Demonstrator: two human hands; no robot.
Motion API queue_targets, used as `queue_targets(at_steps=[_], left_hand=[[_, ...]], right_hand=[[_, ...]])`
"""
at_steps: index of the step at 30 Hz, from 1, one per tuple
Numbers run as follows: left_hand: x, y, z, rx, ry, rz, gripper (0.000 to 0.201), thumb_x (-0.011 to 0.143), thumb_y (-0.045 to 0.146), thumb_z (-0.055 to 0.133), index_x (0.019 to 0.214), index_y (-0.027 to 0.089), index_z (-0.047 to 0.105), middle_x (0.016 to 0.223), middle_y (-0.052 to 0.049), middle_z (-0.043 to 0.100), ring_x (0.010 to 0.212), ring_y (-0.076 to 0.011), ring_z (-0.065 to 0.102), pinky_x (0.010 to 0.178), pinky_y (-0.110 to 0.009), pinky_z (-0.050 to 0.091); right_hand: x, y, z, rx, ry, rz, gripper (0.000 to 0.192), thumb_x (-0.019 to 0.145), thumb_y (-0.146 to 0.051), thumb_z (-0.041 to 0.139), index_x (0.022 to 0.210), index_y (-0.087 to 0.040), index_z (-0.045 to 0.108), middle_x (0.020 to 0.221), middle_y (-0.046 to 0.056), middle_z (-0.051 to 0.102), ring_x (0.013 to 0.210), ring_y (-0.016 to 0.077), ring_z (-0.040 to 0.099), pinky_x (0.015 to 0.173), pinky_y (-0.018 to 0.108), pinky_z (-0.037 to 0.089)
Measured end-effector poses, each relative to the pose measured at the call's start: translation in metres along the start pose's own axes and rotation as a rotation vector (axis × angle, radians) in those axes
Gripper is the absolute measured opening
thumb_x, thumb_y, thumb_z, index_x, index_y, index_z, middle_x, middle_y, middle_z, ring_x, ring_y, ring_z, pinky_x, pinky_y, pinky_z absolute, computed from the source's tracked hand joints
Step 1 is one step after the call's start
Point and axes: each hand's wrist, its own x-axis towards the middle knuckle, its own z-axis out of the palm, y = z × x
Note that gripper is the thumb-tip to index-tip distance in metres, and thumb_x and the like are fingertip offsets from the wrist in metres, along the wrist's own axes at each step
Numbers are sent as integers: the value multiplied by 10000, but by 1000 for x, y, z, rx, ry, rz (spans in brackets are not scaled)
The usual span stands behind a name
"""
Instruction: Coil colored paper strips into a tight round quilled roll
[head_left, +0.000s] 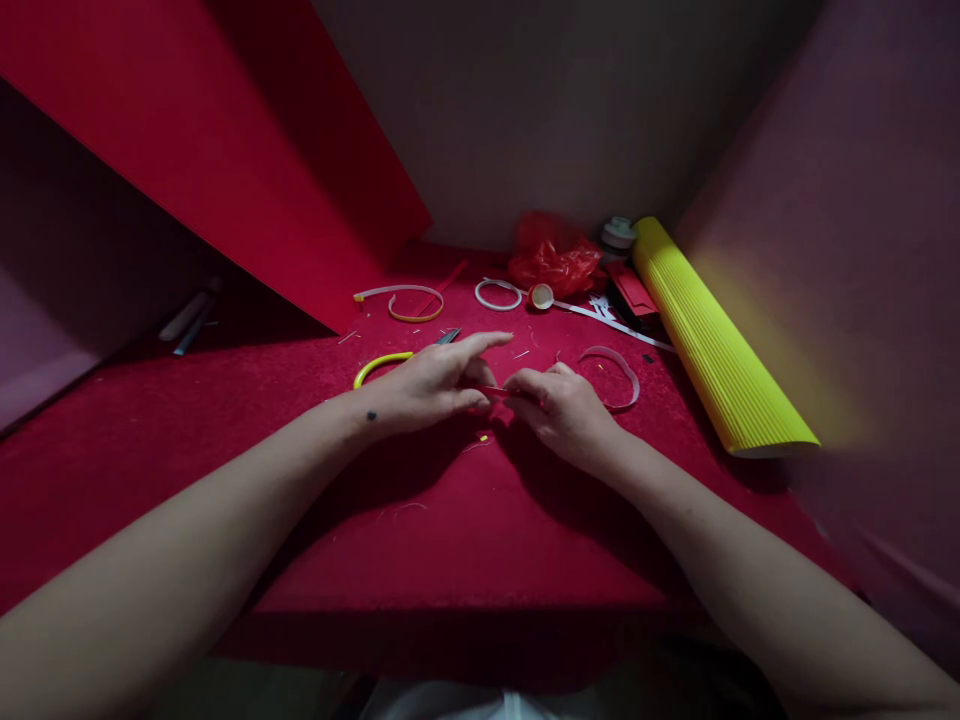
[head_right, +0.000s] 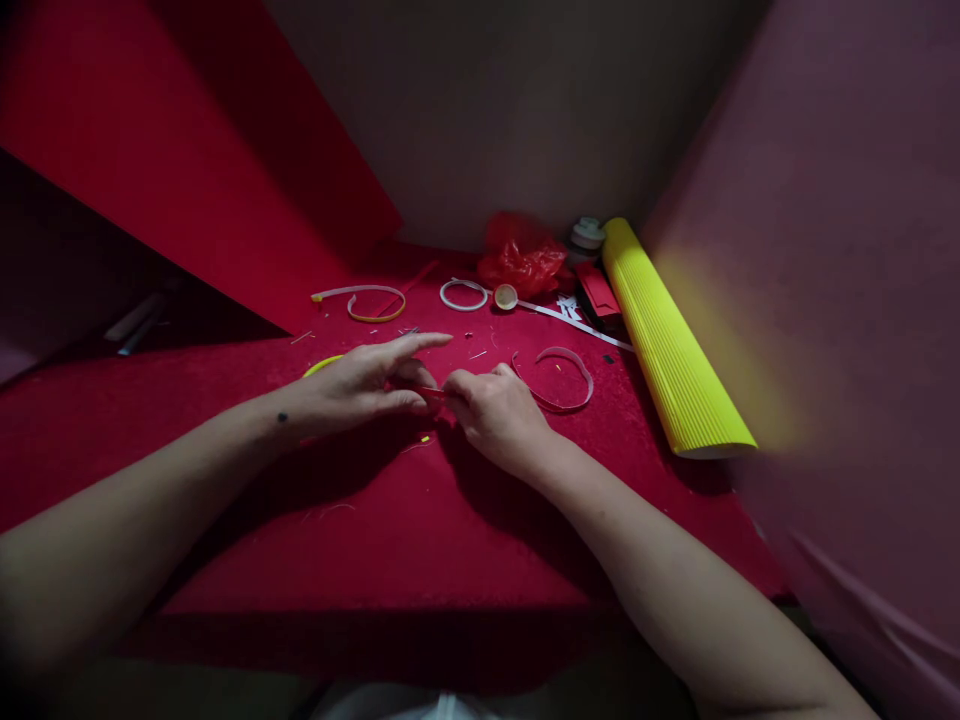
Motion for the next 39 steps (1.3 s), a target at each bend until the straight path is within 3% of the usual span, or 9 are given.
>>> queue_targets(at_steps=[5,10,16,20,25,29,32,36,39], left_hand=[[-6,1,-27,76,106,-17,437,788,251,578,1216,180,521,1133,-69,614,1040,-175,572,848,-290,457],[-11,-8,-46,349,-32,-118,496,736,251,619,1224,204,547,1140,-70,575,1031,-209,539,848,-307,423],[-4,-19,-33,590,-144,-85,381,756,258,619,1126,169,607,904,-61,567,877,-202,506,752,-286,402],[0,-22,-27,670,-147,-42,244,788,265,605,1005,165,655,909,-73,575,871,-207,494,765,-307,386],[0,-36,-23,675,-105,59,234,856,341,532,959,177,664,897,-78,605,886,-211,505,782,-328,377],[-1,-46,-19,692,-46,166,231,875,335,507,960,188,664,944,-102,615,1056,-257,479,852,-379,368],[-1,-45,-17,750,-12,233,211,884,298,497,956,176,654,958,-107,605,1036,-249,490,871,-394,373],[-2,-28,-14,805,49,305,175,878,253,508,968,160,626,973,-109,594,984,-235,489,855,-379,386],[-3,-11,-11,822,76,338,166,879,216,500,983,153,612,966,-109,597,936,-225,475,826,-367,395]], right_hand=[[-2,0,-7,-18,-53,109,147,854,-230,543,867,-194,685,746,51,706,630,161,579,648,272,364],[-2,0,-6,0,-130,123,174,852,-237,541,905,-188,700,751,64,708,630,159,600,603,258,361],[-5,-4,-6,-26,-182,53,168,851,-237,548,892,-207,709,744,56,702,627,151,589,606,258,352],[-5,-5,-7,-69,-204,-9,168,860,-261,551,867,-220,714,759,56,701,649,157,589,613,262,350],[-4,-7,-15,-142,-269,-85,298,884,-406,522,782,-212,724,747,62,666,638,156,567,576,268,320],[-4,-6,-24,-31,-221,24,414,916,-462,436,759,-181,696,741,61,645,609,137,538,566,262,317],[-3,-5,-28,58,-135,131,420,931,-443,406,738,-168,657,680,45,627,562,121,499,547,252,313],[0,-5,-27,174,-124,182,342,909,-351,464,694,-157,646,603,28,599,526,110,471,540,251,320],[7,-7,-24,527,-135,285,272,878,-356,505,784,-153,660,638,22,611,515,101,493,496,228,347]])
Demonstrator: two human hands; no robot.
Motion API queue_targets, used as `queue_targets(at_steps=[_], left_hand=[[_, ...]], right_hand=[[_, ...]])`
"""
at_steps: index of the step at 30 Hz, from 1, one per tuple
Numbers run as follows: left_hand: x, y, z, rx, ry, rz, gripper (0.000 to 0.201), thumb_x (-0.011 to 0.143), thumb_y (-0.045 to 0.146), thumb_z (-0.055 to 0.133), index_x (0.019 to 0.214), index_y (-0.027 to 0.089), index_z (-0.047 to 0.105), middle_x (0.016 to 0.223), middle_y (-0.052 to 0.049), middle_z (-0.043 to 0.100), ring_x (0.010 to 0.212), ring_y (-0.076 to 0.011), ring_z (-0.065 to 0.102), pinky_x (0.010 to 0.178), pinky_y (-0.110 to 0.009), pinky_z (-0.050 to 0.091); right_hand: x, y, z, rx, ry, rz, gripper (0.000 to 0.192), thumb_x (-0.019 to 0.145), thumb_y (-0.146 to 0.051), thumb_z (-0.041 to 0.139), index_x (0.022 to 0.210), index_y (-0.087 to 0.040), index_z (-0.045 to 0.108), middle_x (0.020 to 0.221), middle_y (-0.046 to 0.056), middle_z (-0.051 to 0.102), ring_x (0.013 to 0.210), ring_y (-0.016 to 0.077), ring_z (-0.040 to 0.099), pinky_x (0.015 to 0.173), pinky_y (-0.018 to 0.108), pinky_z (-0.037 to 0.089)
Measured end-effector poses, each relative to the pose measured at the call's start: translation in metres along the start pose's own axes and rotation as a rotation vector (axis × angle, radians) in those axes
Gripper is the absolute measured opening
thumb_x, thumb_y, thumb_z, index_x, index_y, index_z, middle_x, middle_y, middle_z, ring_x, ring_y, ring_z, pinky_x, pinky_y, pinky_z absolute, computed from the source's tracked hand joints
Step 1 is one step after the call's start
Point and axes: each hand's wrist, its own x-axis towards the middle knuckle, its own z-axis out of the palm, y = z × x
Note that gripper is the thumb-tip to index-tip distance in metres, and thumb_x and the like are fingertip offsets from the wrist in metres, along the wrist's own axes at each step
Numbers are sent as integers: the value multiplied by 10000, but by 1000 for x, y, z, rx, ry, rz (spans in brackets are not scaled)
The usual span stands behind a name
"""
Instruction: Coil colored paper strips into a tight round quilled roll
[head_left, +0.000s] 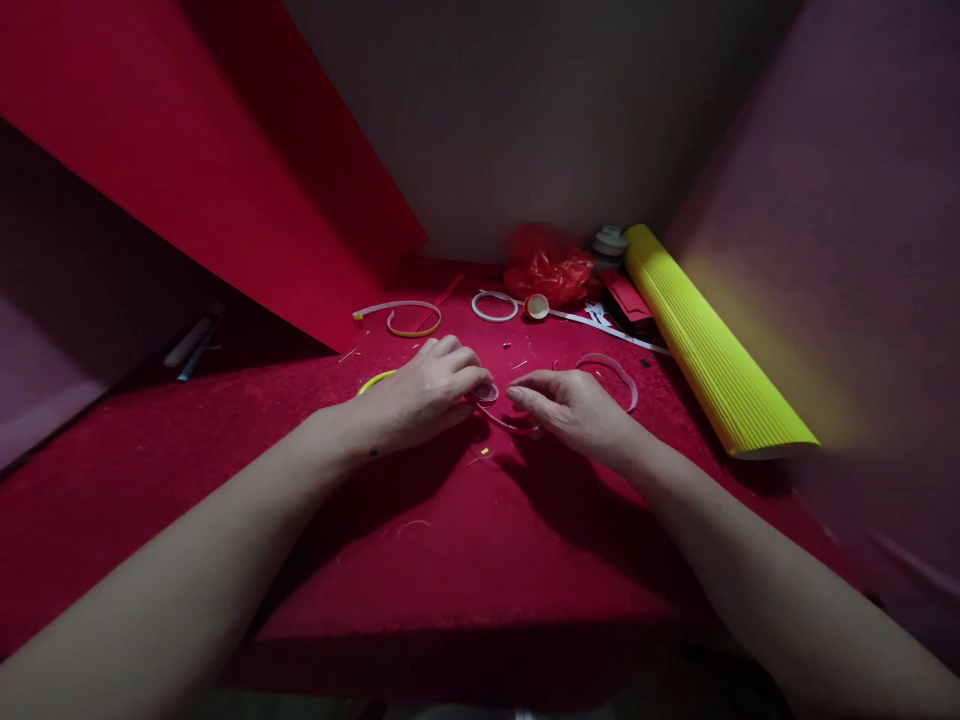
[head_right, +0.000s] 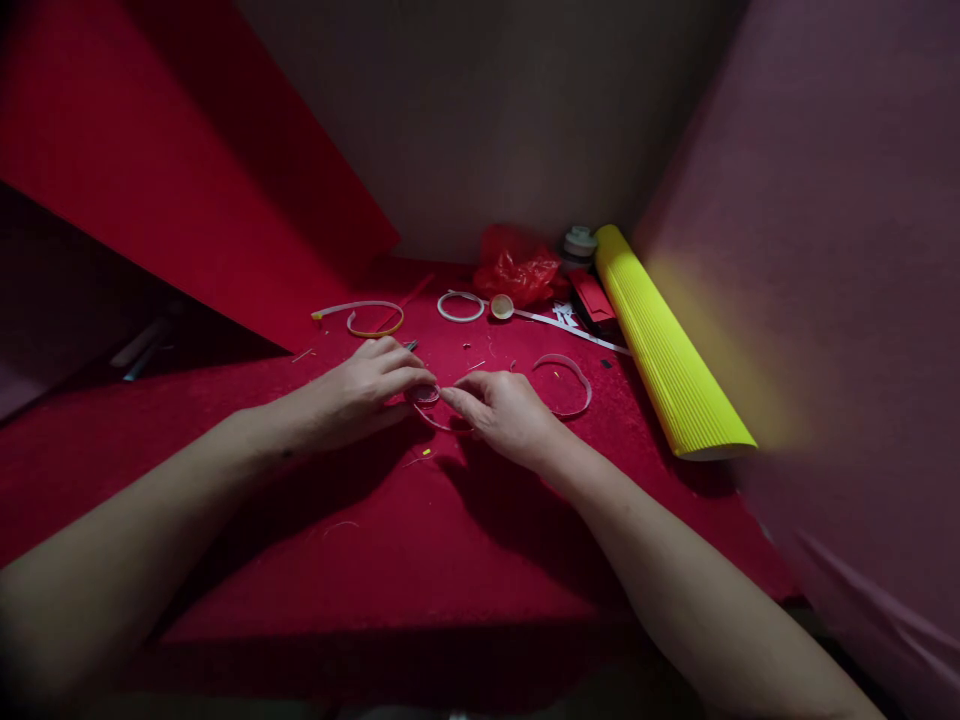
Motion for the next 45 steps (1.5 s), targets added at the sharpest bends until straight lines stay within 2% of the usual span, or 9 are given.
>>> queue_targets(at_steps=[4,8,13,16,20,26,32,42,45], left_hand=[[4,12,-6,54,42,34,197,909,207,433,952,129,609,944,-123,610,889,-222,460,806,-379,403],[4,14,-5,70,95,68,226,920,219,418,1005,115,600,979,-132,613,901,-229,450,816,-392,408],[4,15,-4,-55,104,18,240,882,135,442,1088,124,565,1047,-129,600,963,-232,465,856,-407,411],[5,16,-7,-359,77,-193,352,832,109,471,1183,122,496,1106,-127,583,984,-210,516,830,-375,449],[9,19,-10,-839,70,-567,358,817,332,573,1110,130,529,1008,-89,630,857,-181,598,701,-321,497],[15,27,-7,-1123,43,-772,264,744,346,661,856,121,584,745,-40,629,532,-102,539,511,-262,445],[14,26,-7,-1178,84,-800,238,747,309,661,880,130,579,725,-15,617,504,-81,524,484,-229,415],[15,28,-11,-1124,87,-800,223,733,313,666,846,132,604,578,28,555,475,-82,479,465,-219,342],[15,27,-11,-1163,87,-741,234,717,294,684,867,129,613,664,10,592,541,-90,514,533,-237,402]], right_hand=[[10,1,6,591,-147,251,269,808,-392,593,836,-128,637,627,30,616,464,91,519,376,187,344],[15,5,13,780,-192,330,195,752,-305,648,682,-128,607,540,1,582,413,65,487,341,160,295],[16,8,17,773,-91,294,95,704,-202,671,678,-128,616,508,-18,569,393,50,452,347,161,241],[15,8,16,769,-36,230,141,696,-251,704,704,-129,633,515,-31,560,372,35,399,350,169,239],[13,6,16,716,18,179,184,721,-306,698,725,-131,644,525,-39,553,359,30,370,348,180,235],[13,5,21,776,15,170,180,719,-286,702,704,-128,619,544,-24,573,382,56,465,358,190,329],[17,12,25,1039,32,128,283,613,-193,782,825,-129,606,765,23,638,568,129,638,512,257,518],[16,14,24,976,22,167,187,649,-180,744,783,-121,627,702,14,625,547,100,591,533,248,482],[16,16,24,943,34,163,152,656,-171,718,767,-123,626,633,-1,608,486,88,553,492,238,450]])
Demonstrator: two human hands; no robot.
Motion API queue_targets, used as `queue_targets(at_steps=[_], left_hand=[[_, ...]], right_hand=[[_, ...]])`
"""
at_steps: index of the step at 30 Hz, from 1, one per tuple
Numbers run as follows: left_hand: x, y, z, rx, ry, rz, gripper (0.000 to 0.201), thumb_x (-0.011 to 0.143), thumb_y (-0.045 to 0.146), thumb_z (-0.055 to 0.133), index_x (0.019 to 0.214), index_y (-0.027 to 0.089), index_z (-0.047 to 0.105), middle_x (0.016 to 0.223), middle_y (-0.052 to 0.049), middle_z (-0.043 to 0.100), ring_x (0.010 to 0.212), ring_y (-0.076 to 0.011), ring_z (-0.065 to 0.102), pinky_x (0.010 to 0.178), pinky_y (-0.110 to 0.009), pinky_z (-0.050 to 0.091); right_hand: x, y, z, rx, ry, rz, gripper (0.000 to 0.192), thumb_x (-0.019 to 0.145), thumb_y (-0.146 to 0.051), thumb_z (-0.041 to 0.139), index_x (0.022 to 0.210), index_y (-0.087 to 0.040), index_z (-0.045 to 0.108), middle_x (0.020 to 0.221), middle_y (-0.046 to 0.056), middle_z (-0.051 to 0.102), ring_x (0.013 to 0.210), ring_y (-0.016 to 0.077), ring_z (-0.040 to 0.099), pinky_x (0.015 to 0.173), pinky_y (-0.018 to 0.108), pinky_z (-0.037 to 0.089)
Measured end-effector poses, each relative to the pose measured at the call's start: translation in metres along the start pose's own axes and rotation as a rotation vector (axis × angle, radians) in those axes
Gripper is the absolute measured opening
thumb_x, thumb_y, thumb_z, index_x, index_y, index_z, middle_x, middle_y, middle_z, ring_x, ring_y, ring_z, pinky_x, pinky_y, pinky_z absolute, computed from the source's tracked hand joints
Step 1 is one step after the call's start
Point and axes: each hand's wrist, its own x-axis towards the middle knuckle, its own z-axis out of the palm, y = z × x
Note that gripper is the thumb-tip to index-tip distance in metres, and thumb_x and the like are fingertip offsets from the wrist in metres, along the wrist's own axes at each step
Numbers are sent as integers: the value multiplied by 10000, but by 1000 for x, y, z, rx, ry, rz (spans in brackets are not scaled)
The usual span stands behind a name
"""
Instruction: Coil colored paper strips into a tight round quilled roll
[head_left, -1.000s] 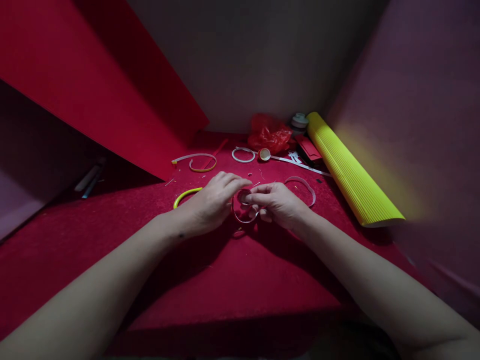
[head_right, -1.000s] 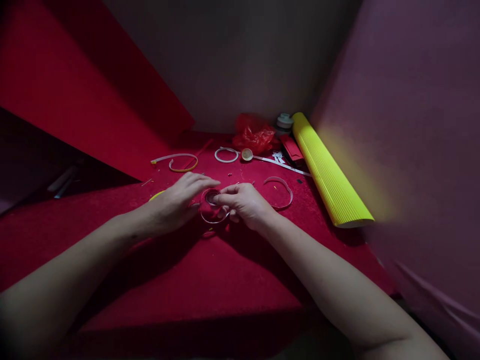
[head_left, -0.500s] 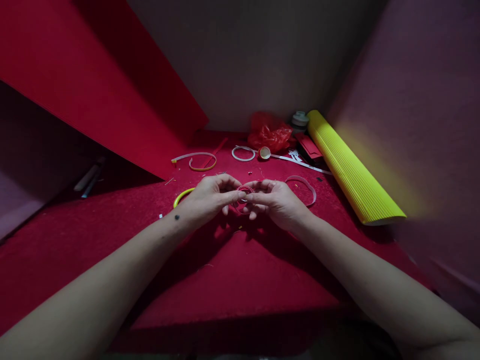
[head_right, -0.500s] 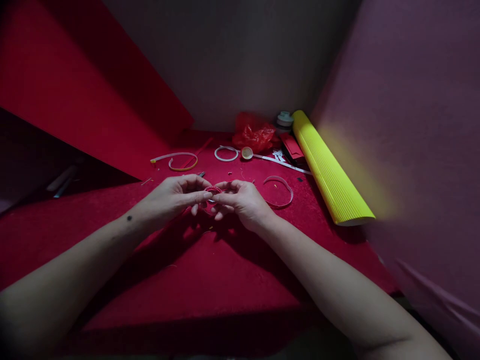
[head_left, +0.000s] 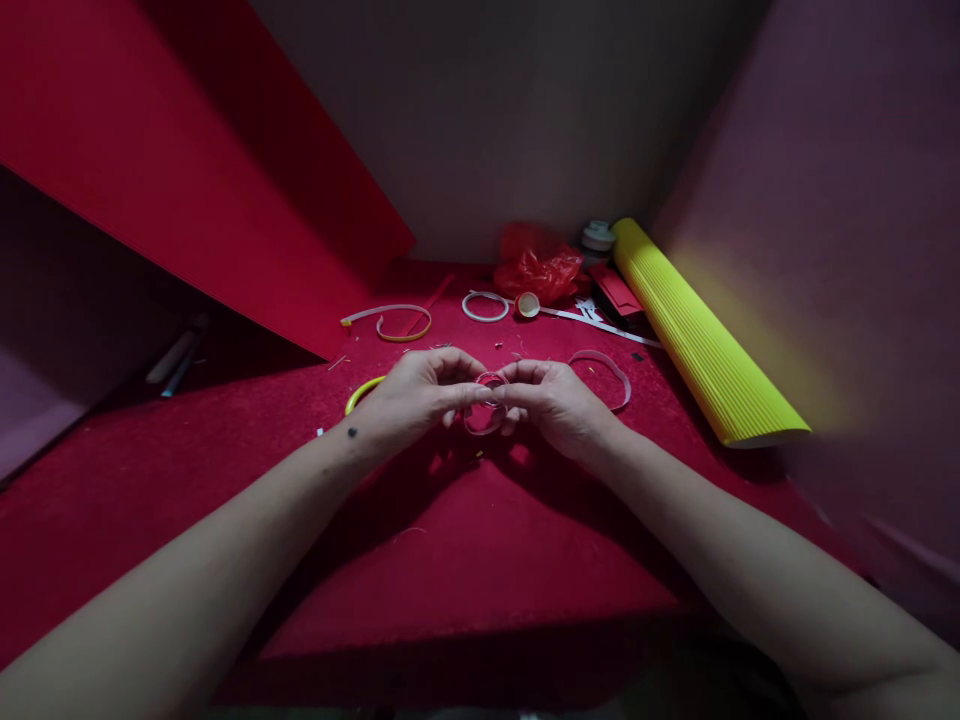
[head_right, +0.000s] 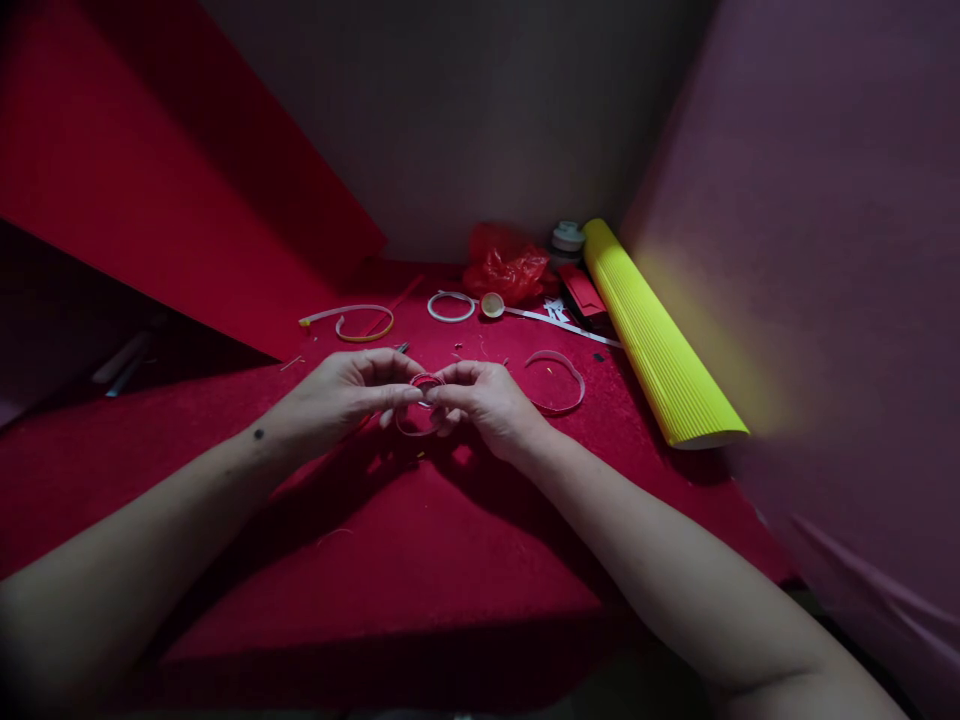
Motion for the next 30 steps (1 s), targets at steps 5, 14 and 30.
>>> queue_targets(at_steps=[5,14,30], left_hand=[[0,-1,-3,-51,-41,6,218,710,241,685,891,132,631,782,-13,625,643,-105,562,635,-258,459],[-1,3,1,-16,-33,-73,268,682,350,719,824,139,635,664,-2,604,542,-105,539,512,-238,409],[-2,5,-4,-24,110,-19,123,694,228,684,757,146,619,575,30,572,502,-72,495,526,-212,391]], right_hand=[[1,0,-3,-7,-6,-9,136,648,-174,693,749,-142,607,615,-8,605,451,90,532,431,224,399],[-6,-6,7,-162,12,-77,176,664,-240,714,720,-142,578,606,-39,574,421,49,488,419,195,357],[-1,-7,0,241,-25,-31,252,589,-100,703,743,-165,514,624,-51,557,556,110,587,572,322,583]])
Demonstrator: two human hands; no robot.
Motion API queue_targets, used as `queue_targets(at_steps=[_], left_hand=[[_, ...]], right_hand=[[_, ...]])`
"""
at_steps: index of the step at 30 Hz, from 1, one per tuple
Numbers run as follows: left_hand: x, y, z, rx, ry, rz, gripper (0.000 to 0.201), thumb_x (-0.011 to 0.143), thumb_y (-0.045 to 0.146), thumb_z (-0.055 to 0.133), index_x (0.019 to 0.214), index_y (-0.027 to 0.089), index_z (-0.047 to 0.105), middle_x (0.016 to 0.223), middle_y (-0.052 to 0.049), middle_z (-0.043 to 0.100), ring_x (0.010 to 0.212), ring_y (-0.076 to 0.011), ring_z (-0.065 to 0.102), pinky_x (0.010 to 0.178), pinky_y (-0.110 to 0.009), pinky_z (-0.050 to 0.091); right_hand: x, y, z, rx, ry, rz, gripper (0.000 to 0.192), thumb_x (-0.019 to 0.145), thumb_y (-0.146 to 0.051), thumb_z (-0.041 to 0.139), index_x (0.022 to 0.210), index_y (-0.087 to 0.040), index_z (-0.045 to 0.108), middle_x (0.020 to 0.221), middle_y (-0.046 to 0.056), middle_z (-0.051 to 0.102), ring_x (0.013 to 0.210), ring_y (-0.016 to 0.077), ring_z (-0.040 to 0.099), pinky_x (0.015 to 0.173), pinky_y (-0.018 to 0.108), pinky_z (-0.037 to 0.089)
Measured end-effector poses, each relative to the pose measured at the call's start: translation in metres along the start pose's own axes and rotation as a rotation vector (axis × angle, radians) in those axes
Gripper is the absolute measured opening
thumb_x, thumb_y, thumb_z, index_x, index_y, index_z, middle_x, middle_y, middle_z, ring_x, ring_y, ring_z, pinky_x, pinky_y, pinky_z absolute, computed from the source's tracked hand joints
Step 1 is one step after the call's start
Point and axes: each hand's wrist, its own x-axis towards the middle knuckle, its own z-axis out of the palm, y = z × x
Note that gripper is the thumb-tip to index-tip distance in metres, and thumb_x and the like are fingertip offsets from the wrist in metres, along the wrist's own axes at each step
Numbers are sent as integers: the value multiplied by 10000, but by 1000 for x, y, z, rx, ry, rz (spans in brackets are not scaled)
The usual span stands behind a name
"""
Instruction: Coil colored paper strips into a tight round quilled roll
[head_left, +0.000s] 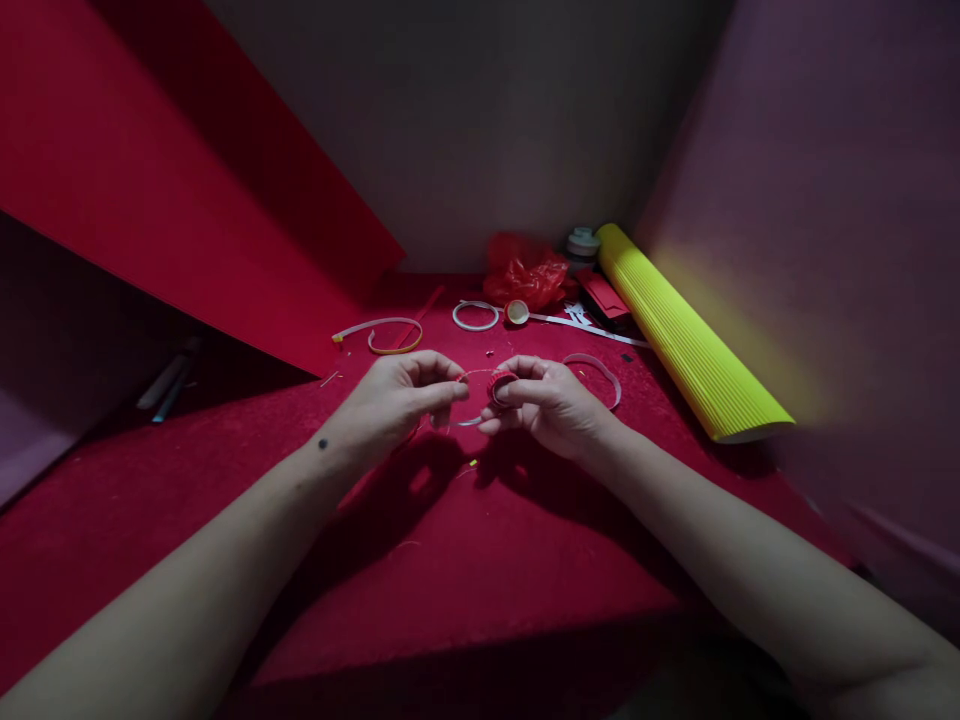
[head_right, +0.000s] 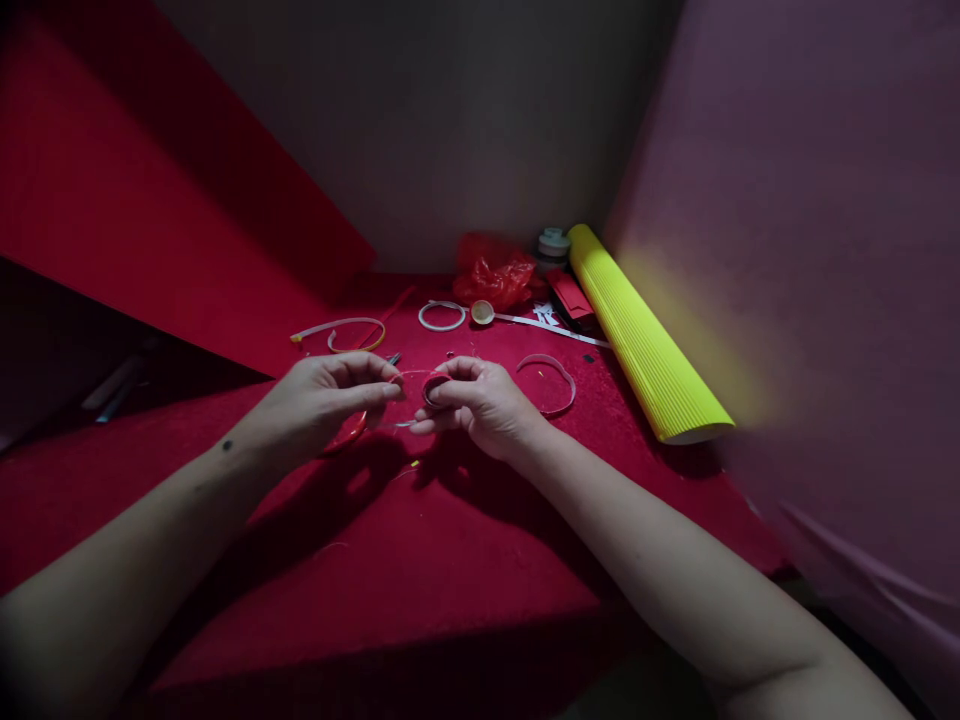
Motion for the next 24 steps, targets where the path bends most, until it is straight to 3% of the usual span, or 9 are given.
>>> queue_targets(at_steps=[5,10,19,24], left_hand=[[0,6,-14,-2,118,38,161,671,274,719,762,168,638,626,17,586,544,-86,507,522,-214,387],[-3,15,-26,12,251,58,158,653,254,730,754,167,644,627,26,569,540,-72,478,517,-208,368],[-10,30,-42,87,398,117,125,706,200,684,812,147,644,692,8,595,642,-90,498,622,-242,388],[-10,34,-49,175,498,54,147,680,254,702,787,164,658,577,27,559,541,-84,468,521,-240,333]], right_hand=[[-3,-3,-8,-18,-130,29,218,584,-56,677,716,-158,537,635,-49,550,499,82,533,470,250,527],[-6,-7,-9,-83,-119,97,191,583,-82,650,701,-159,521,598,-28,573,482,111,564,391,219,475],[-4,-8,-16,-28,-112,97,175,606,-97,606,733,-157,502,648,-9,586,532,152,618,448,283,531],[-4,-8,-17,76,-92,46,152,626,-111,572,758,-151,507,683,19,604,672,214,674,633,389,565]])
